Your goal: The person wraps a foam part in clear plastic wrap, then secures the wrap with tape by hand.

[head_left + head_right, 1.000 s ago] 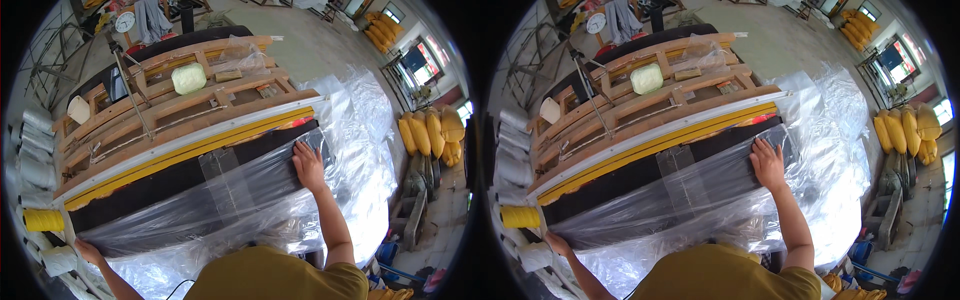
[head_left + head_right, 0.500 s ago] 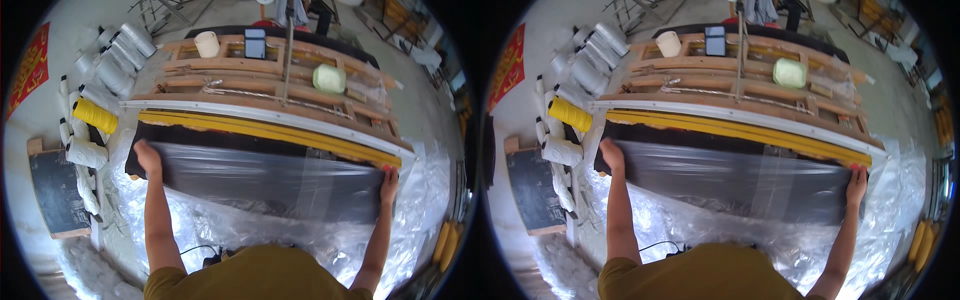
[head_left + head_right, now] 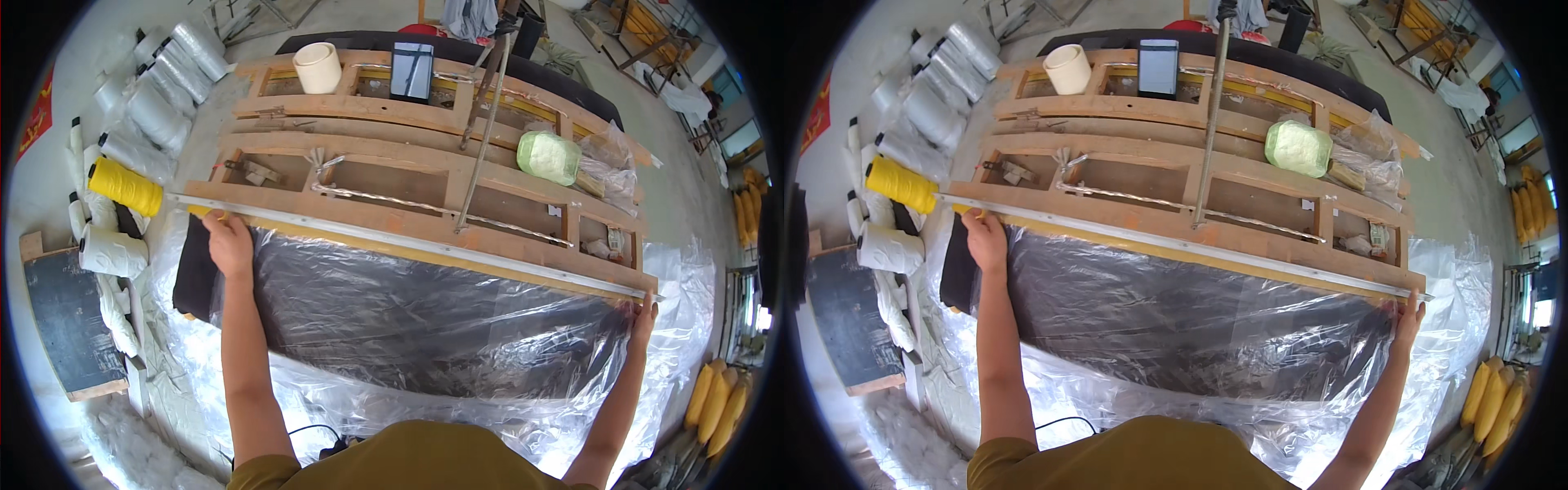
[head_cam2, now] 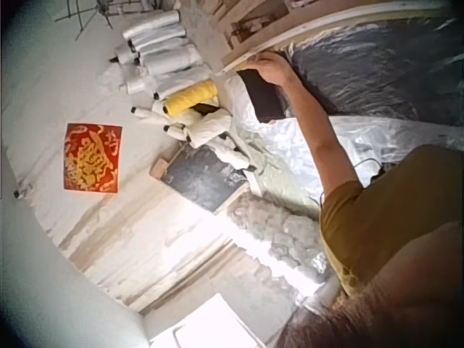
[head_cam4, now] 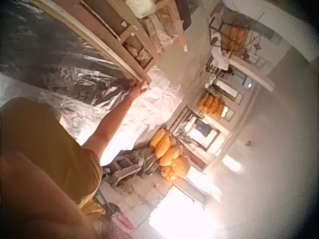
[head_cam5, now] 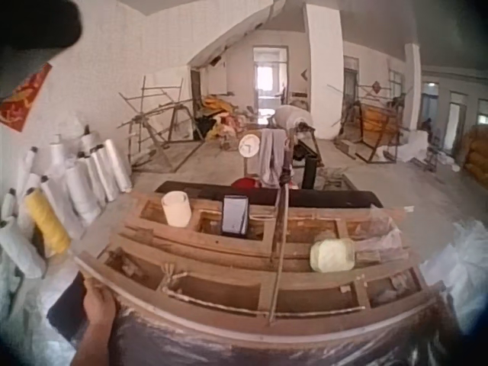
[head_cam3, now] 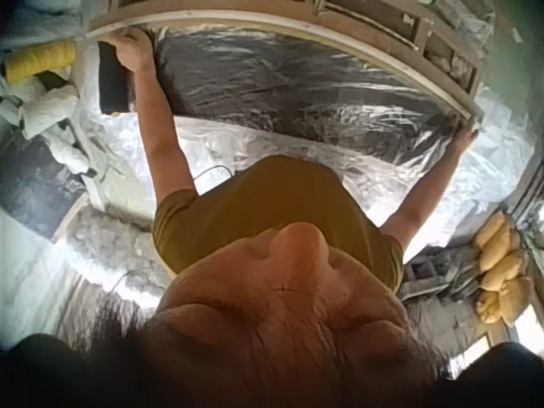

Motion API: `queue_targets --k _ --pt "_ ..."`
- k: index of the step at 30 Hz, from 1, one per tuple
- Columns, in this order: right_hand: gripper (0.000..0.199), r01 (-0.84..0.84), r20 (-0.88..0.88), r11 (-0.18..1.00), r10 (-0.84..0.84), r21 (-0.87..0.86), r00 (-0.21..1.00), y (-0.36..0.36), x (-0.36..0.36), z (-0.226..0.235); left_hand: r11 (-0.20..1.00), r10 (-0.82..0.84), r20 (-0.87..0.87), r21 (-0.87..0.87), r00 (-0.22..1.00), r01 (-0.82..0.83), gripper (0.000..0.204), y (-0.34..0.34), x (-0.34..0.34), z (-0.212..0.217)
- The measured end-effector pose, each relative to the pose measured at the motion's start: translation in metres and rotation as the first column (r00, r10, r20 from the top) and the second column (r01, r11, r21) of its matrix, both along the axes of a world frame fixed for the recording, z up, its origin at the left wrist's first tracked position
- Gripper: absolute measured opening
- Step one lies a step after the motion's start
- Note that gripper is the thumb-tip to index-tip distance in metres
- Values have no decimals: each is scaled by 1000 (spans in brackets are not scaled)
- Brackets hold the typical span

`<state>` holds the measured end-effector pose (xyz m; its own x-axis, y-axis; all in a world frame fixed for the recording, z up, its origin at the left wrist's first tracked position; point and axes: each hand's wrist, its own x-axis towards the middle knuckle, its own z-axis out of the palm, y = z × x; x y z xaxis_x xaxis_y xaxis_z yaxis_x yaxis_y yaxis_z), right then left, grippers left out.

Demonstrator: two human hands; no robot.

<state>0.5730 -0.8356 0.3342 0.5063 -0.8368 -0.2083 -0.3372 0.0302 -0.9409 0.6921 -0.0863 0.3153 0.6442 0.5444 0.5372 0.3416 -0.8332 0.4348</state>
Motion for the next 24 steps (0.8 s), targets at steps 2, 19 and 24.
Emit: queue_targets --k 2,19,24 --pt "89 -50 -42 987 44 -154 998 -30 12 -25 997 -6 13 -74 1000 7 25 0 12 -6" --pt "22 -453 -34 685 531 -571 846 20 -45 -27 760 -536 218 545 816 353 23 -83 -87 100" --pt "10 -501 104 777 574 -381 812 103 -46 -9 724 -305 -483 443 821 529 28 -11 -133 35"
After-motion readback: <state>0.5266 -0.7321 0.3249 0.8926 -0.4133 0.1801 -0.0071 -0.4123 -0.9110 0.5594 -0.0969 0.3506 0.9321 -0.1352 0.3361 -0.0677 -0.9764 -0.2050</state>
